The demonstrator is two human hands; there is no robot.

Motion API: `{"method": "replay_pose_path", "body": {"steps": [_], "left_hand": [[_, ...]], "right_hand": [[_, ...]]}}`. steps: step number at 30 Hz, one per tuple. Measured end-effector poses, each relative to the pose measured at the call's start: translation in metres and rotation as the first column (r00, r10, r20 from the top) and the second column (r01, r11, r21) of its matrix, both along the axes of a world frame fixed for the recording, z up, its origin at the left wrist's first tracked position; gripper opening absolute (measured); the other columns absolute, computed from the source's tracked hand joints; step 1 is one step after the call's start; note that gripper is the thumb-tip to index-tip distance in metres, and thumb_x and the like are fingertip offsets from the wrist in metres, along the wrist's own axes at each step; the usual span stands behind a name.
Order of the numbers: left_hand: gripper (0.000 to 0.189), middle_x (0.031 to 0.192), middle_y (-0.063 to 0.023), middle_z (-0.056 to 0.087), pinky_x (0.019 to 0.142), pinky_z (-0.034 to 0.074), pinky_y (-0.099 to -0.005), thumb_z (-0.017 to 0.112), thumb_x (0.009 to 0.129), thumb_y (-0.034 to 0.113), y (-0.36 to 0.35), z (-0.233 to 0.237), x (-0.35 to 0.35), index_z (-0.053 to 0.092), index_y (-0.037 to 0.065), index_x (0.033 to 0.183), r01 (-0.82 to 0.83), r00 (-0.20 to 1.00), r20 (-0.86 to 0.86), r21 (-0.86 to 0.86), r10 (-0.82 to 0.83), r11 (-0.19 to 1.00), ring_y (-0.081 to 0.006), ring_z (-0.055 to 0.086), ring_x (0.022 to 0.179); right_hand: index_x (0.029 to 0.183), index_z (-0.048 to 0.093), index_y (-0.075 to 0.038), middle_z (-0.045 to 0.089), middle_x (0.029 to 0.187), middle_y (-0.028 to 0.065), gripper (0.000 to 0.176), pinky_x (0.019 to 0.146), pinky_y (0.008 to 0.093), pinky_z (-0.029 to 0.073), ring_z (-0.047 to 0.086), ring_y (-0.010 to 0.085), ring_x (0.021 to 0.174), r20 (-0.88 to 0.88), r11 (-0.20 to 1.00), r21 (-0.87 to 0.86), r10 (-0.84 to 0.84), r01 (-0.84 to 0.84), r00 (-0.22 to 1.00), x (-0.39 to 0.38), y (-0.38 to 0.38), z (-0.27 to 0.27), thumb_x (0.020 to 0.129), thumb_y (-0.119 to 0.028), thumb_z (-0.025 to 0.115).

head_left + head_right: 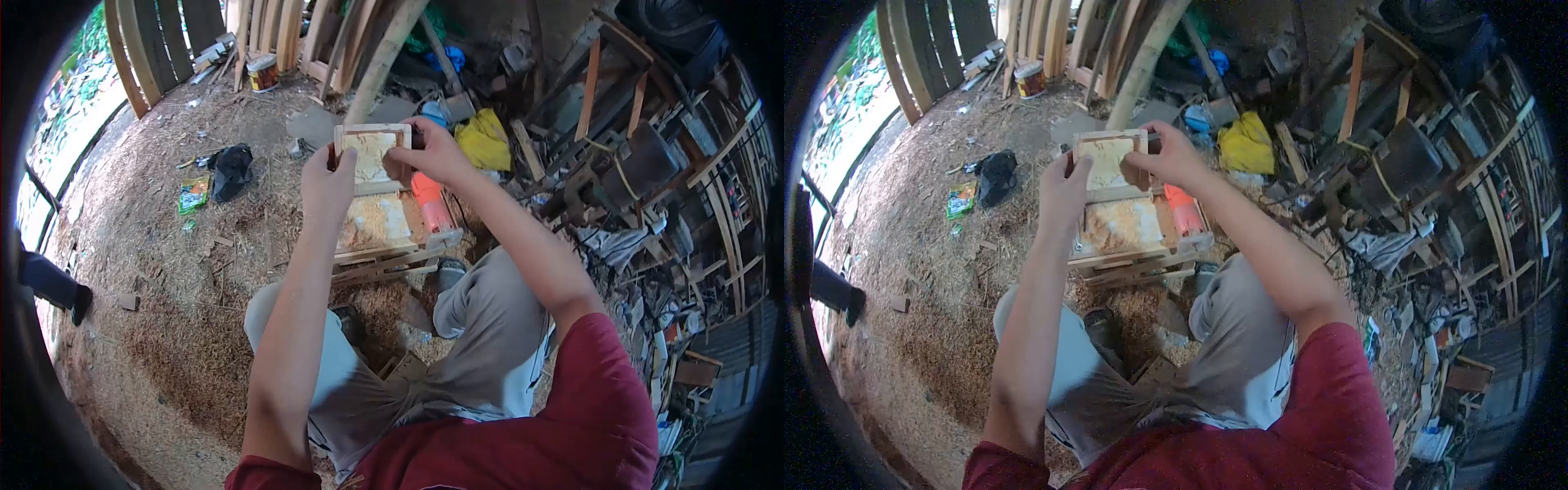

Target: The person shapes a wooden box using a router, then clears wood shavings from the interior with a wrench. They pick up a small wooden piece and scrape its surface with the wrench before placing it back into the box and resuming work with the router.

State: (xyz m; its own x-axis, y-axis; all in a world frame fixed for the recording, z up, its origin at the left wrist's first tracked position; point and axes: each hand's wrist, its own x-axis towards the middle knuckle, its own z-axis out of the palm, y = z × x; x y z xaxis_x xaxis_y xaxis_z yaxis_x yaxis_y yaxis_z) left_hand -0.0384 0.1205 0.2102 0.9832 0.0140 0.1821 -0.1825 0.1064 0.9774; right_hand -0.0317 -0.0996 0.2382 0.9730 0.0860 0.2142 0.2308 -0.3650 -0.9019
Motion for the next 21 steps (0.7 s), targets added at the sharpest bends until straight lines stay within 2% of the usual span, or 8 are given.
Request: {"method": "replay_pose_path", "body": {"steps": [2,6,9,13,14,17,18,21], "left_hand": [[0.027,0.082,-0.0015,0.063,0.065,0.045,-0.0298,0.062,0.098,0.017,-0.008,-0.003,0.001,0.071,-0.006,0.108,0.016,0.999,-0.044,-0.056,-0.019,0.998,-0.0102,0.055,0.07],[0.029,0.084,-0.004,0.067,0.064,0.047,-0.0284,0.065,0.097,0.017,-0.017,0.001,0.008,0.07,-0.007,0.111,0.109,0.991,-0.07,-0.055,-0.112,0.993,-0.0098,0.059,0.071],[0.031,0.087,-0.0048,0.069,0.066,0.05,-0.0266,0.068,0.097,0.018,-0.027,0.001,0.011,0.069,-0.007,0.115,0.144,0.988,-0.052,-0.058,-0.147,0.988,-0.0093,0.062,0.074],[0.029,0.083,-0.0012,0.066,0.064,0.048,-0.025,0.069,0.099,0.017,-0.04,-0.006,0.02,0.068,-0.005,0.117,0.149,0.988,-0.044,0.003,-0.149,0.989,-0.0064,0.058,0.071],[0.029,0.082,-0.0015,0.066,0.064,0.047,-0.025,0.069,0.099,0.017,-0.043,-0.008,0.022,0.068,-0.005,0.118,0.143,0.989,-0.047,0.021,-0.142,0.989,-0.0065,0.058,0.071],[0.031,0.083,-0.0029,0.067,0.063,0.048,-0.0255,0.07,0.098,0.017,-0.046,-0.019,0.031,0.066,-0.004,0.121,0.146,0.984,-0.11,0.032,-0.142,0.989,-0.0081,0.06,0.07],[0.031,0.083,-0.0034,0.067,0.063,0.048,-0.0258,0.07,0.098,0.017,-0.047,-0.023,0.035,0.066,-0.004,0.121,0.15,0.98,-0.137,0.028,-0.145,0.988,-0.0087,0.061,0.069],[0.034,0.086,-0.006,0.069,0.062,0.051,-0.0278,0.068,0.097,0.013,-0.053,-0.053,0.052,0.062,-0.004,0.126,0.097,0.978,-0.195,0.111,-0.074,0.989,-0.0114,0.064,0.07]], "right_hand": [[0.123,0.059,-0.001,0.072,0.094,0.0064,0.038,0.063,0.0296,0.055,0.069,0.013,0.078,-0.026,1.0,0.006,-0.005,0.005,1.0,0.011,-0.01,-0.014,0.09,-0.009,0.077],[0.118,0.062,-0.001,0.07,0.087,0.0048,0.022,0.06,0.0289,0.053,0.066,0.0127,0.072,-0.262,0.993,0.11,0.068,-0.04,0.963,0.019,-0.023,-0.015,0.098,-0.009,0.067],[0.117,0.063,-0.002,0.07,0.088,0.0039,0.019,0.062,0.0276,0.052,0.066,0.0119,0.073,-0.339,0.985,0.142,0.144,-0.1,0.93,0.036,-0.038,-0.025,0.1,-0.012,0.063],[0.125,0.063,-0.004,0.07,0.095,0.0015,0.028,0.079,0.0295,0.055,0.068,0.0134,0.084,-0.427,0.99,0.144,0.073,-0.012,0.901,0.06,-0.054,-0.047,0.101,-0.017,0.057],[0.126,0.065,-0.003,0.072,0.1,0.0024,0.032,0.086,0.0307,0.055,0.069,0.0139,0.09,-0.45,0.985,0.147,0.144,-0.086,0.881,0.076,-0.069,-0.062,0.102,-0.022,0.054],[0.121,0.068,-0.004,0.073,0.104,0.0043,0.033,0.086,0.031,0.055,0.069,0.0132,0.092,-0.518,0.964,0.262,0.176,-0.04,0.837,0.091,-0.08,-0.078,0.103,-0.026,0.051],[0.12,0.07,-0.005,0.074,0.108,0.0058,0.036,0.085,0.0306,0.055,0.069,0.0133,0.091,-0.505,0.985,0.167,0.132,-0.053,0.853,0.096,-0.082,-0.08,0.106,-0.031,0.049],[0.123,0.069,-0.005,0.074,0.108,0.0058,0.045,0.084,0.0304,0.054,0.069,0.014,0.091,-0.507,0.997,0.075,0.062,-0.027,0.86,0.099,-0.086,-0.079,0.108,-0.039,0.046]]}}
